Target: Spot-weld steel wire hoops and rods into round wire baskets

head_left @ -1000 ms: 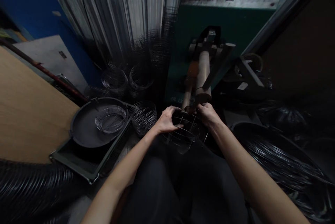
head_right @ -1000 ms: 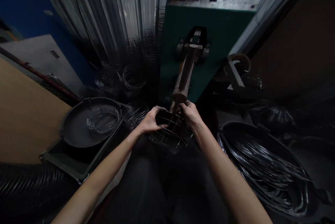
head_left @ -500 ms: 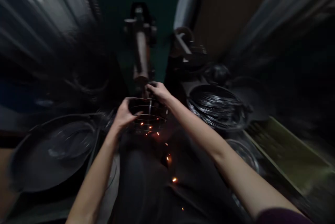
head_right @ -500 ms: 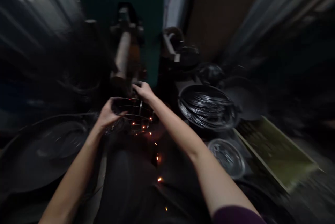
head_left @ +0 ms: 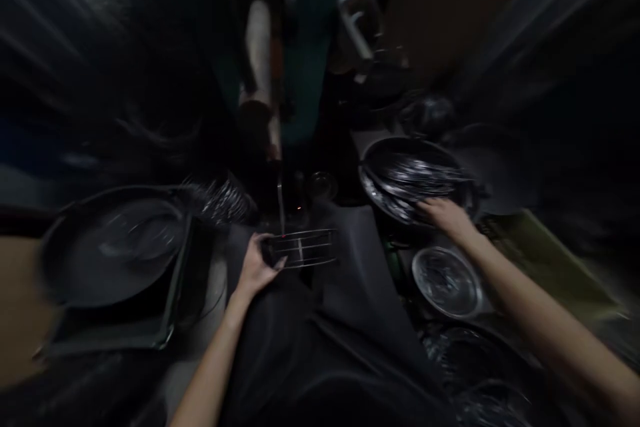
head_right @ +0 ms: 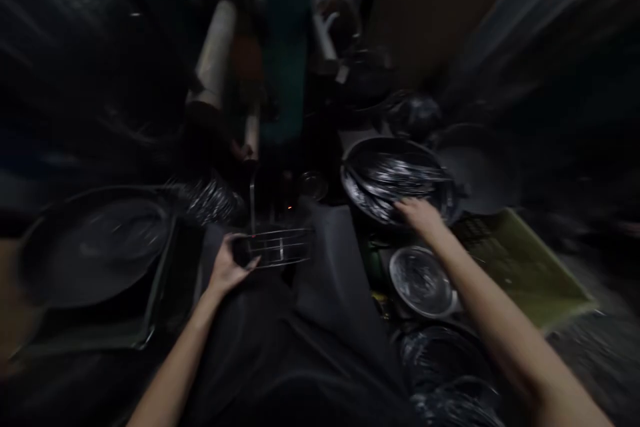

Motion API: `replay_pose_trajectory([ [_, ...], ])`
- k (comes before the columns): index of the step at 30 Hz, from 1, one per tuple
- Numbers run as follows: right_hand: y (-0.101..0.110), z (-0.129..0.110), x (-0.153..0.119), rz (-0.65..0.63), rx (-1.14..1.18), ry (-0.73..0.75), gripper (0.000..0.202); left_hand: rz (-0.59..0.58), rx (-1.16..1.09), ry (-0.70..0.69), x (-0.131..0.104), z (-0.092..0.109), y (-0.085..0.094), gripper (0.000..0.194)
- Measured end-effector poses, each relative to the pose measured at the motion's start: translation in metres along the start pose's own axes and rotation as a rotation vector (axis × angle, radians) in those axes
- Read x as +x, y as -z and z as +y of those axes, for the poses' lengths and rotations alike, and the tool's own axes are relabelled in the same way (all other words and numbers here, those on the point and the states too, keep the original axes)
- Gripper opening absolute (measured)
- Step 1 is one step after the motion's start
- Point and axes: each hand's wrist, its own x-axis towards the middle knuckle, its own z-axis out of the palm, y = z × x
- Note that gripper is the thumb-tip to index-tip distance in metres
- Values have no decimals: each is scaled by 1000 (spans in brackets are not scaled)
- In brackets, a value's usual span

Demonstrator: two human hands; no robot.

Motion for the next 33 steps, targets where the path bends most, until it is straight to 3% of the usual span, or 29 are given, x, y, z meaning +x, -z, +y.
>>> replay_pose_trajectory([
  [2,3,-12,-6,32,122,51,20,-125,-1,10,-3,0,17,73],
  [4,18,-41,-13,156,328,56,29,-136,-17,65,-2,10,41,86],
  [5,31,-60,-16,253,477,-20,32,-77,-38,112,0,22,51,83],
  [7,65,-107,-19,322,768,-212,33,26,-121,168,11,59,61,58],
  [8,83,-132,-16,387,968,-284,32,7,-175,156,20,81,60,45],
  [10,114,-179,0,409,1452,-253,26,-202,-271,41,44,124,47,36],
  [12,133,-214,25,295,1755,-206,24,-366,-318,-21,72,157,30,33],
  [14,139,-233,51,171,1899,-190,27,-429,-390,42,97,171,17,33],
  [17,130,-237,72,64,1882,-154,27,-507,-584,202,124,164,14,34],
  [20,108,-231,66,-32,1749,-135,37,-560,-750,315,135,146,20,36],
  [23,83,-227,47,-106,1635,-128,42,-561,-729,380,137,137,21,36],
  [25,70,-227,42,-116,1606,-110,41,-559,-604,349,133,132,24,36],
  [28,59,-231,49,-83,1601,-147,35,-390,-363,259,111,115,43,37],
  [31,55,-241,65,-124,1593,-240,27,-157,-189,266,69,86,68,42],
  [33,52,-248,71,-224,1576,-277,23,-167,-52,287,38,64,73,63],
])
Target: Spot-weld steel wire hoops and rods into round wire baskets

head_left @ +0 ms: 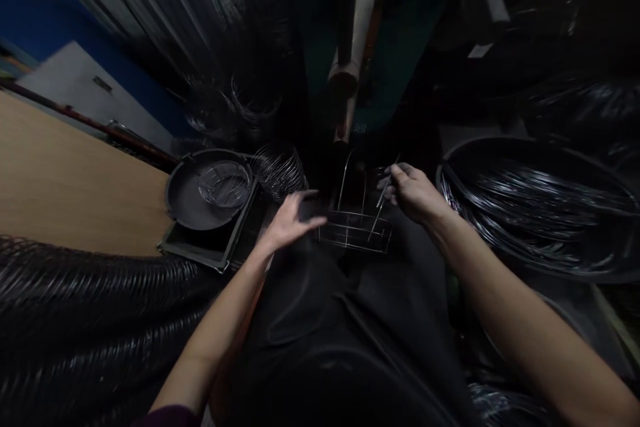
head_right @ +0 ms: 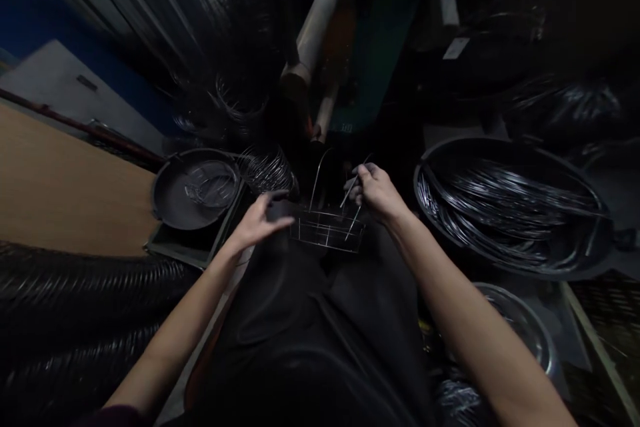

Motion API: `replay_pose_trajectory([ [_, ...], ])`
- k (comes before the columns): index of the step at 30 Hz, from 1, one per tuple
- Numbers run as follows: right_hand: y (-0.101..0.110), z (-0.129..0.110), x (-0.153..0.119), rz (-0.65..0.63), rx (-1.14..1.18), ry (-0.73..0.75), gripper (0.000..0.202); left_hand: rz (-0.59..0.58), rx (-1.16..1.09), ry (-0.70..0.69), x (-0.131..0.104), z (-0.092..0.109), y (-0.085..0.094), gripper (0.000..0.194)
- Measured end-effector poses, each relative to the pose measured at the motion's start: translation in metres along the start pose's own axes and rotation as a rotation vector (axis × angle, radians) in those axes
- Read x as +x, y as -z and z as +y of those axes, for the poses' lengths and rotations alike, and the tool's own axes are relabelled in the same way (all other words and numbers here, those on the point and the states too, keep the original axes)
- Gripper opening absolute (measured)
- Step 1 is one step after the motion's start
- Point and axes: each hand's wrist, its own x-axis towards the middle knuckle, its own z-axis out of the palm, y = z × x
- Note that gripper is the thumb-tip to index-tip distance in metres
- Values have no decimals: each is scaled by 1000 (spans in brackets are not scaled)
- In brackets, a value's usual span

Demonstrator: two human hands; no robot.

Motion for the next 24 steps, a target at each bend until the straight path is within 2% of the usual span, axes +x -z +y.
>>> replay_pose_trajectory([
  [2,-7,3,3,-58,-13,-46,18,-72,127,-8,-16,-25,-12,88],
  [3,-10,4,3,-91,-9,-48,19,-103,157,-29,-20,-34,-22,93],
  [6,-17,9,3,-148,-3,-16,31,-100,116,-105,-17,-47,-46,77],
  [8,-21,7,6,-141,-27,7,30,-64,56,-136,-4,-47,-47,65],
  [10,-26,1,12,-115,-45,34,25,-42,24,-170,12,-44,-35,63],
  [14,-43,-21,28,-27,-7,127,22,-10,36,-274,50,-33,4,64],
  [16,-52,-33,36,6,28,150,20,-3,54,-321,69,-29,18,64],
  [19,-62,-47,49,20,64,165,20,-6,47,-378,94,-29,30,64],
  [24,-66,-64,74,14,88,253,27,41,-64,-406,124,-42,41,63],
])
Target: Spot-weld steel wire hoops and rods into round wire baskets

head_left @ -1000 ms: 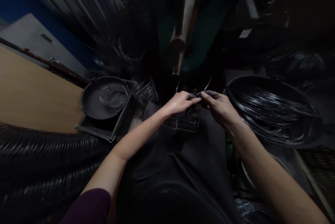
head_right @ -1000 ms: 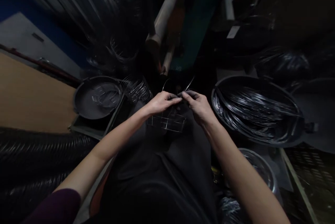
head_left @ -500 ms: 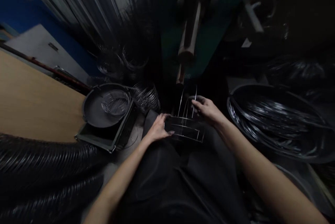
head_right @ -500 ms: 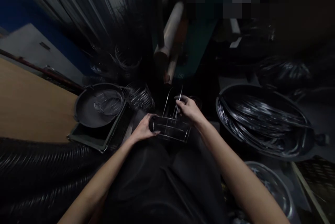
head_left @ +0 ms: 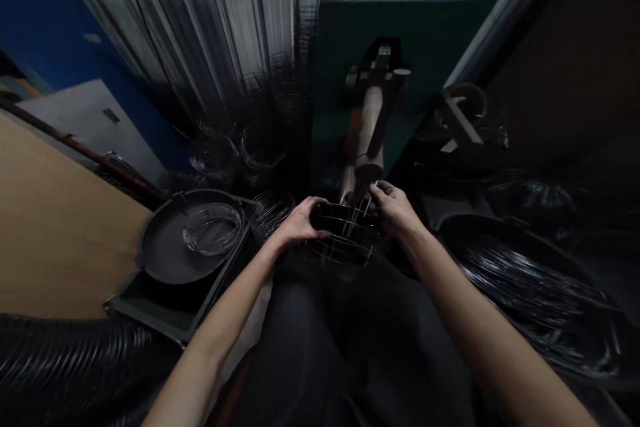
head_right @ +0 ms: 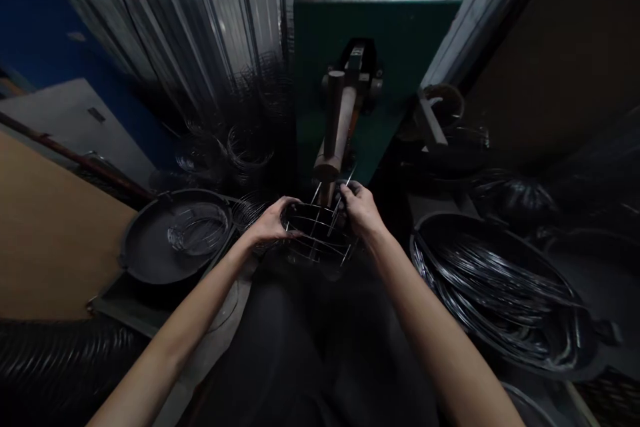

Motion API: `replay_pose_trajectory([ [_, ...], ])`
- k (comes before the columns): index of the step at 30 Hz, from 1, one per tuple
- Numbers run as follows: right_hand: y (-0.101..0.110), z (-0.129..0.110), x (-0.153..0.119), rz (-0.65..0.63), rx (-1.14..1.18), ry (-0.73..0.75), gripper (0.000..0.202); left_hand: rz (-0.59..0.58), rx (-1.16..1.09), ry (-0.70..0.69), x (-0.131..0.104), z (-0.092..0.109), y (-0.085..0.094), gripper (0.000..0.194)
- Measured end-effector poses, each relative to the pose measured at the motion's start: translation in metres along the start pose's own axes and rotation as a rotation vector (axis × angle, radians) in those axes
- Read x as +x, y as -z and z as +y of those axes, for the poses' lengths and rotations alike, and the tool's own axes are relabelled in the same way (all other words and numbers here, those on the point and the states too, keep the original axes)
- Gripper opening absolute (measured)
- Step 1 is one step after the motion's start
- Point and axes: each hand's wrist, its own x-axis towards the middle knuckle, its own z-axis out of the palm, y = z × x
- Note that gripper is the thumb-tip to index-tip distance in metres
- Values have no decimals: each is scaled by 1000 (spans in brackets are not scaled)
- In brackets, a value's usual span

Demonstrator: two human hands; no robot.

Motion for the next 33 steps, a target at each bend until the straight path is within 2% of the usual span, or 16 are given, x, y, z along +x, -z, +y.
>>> replay_pose_trajectory([
  [6,-4,1,16,-49,-39,44,35,-20,-38,-31,9,-9,3,64],
  [14,-9,6,17,-26,-128,19,32,-36,-58,-25,10,-14,3,65],
  [22,-10,7,18,-41,-84,15,43,-35,-102,-33,13,-18,6,65],
  [33,-12,8,24,-62,-81,59,35,-48,-168,-3,17,-21,8,65],
])
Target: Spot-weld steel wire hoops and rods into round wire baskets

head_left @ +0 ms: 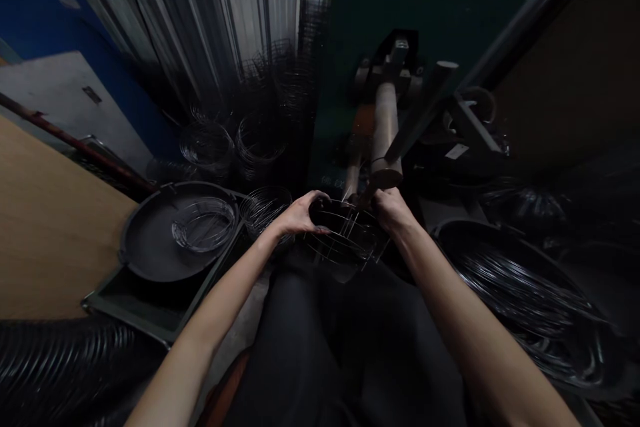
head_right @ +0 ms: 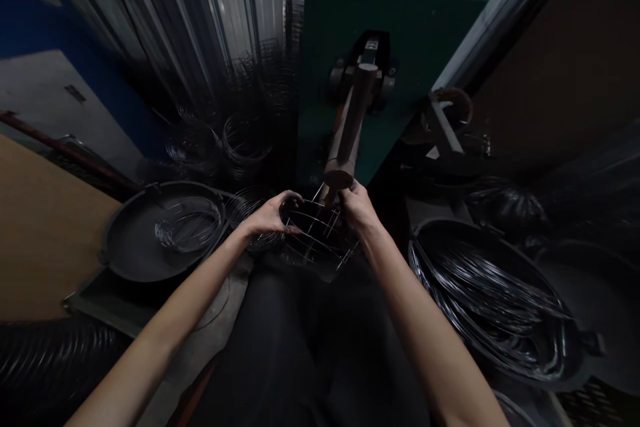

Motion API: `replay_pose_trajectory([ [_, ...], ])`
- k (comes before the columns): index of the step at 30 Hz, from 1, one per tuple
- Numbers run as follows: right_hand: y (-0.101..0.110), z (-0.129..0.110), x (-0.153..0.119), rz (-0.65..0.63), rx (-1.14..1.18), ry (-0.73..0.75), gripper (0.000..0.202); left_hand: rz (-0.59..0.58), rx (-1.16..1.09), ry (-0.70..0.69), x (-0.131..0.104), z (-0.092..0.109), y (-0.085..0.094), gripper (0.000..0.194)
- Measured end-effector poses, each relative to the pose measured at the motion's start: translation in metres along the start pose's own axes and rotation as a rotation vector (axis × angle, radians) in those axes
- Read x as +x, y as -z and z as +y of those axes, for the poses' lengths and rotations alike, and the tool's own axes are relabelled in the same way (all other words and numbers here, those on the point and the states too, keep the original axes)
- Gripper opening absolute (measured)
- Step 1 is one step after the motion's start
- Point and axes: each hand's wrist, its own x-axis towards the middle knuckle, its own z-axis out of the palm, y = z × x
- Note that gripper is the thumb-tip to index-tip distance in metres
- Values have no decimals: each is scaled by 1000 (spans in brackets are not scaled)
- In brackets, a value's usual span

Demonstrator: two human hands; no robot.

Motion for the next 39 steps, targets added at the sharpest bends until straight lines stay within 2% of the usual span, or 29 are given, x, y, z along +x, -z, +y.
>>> replay_pose_trajectory([
  [10,0,2,9,-4,83,-92,22,-103,-12,37,5,-5,9,67],
  [14,8,-14,28,35,135,-163,14,-170,78,-2,10,-4,14,72],
  [17,16,-28,29,54,106,-169,12,-201,201,-55,7,1,12,74],
  [21,23,-30,-1,37,62,-209,7,-215,335,-60,-18,10,0,70],
  [23,28,-22,-25,29,41,-228,7,-248,402,-64,-39,17,-13,68],
  [25,35,-11,-51,32,-35,-245,18,-282,512,-78,-65,26,-33,67],
  [28,46,3,-93,26,-323,-202,34,-389,634,-135,-109,50,-64,77],
  [30,49,2,-124,-58,-586,-107,34,-467,580,-264,-134,68,-73,84],
  [31,50,-2,-140,-139,-700,-38,30,-436,522,-329,-142,77,-72,84],
  [32,50,-9,-155,-247,-792,43,26,-319,464,-362,-147,84,-67,81],
  [33,50,-17,-168,-363,-860,130,22,-140,416,-343,-149,90,-60,77],
  [35,51,-36,-187,-561,-934,296,16,210,339,-188,-145,97,-38,75],
  [36,54,-45,-192,-618,-956,355,15,295,290,-90,-141,100,-27,73],
  [37,57,-51,-192,-635,-971,396,15,304,218,2,-137,104,-17,67],
  [39,65,-54,-181,-579,-979,435,15,183,-4,158,-131,117,-6,47],
])
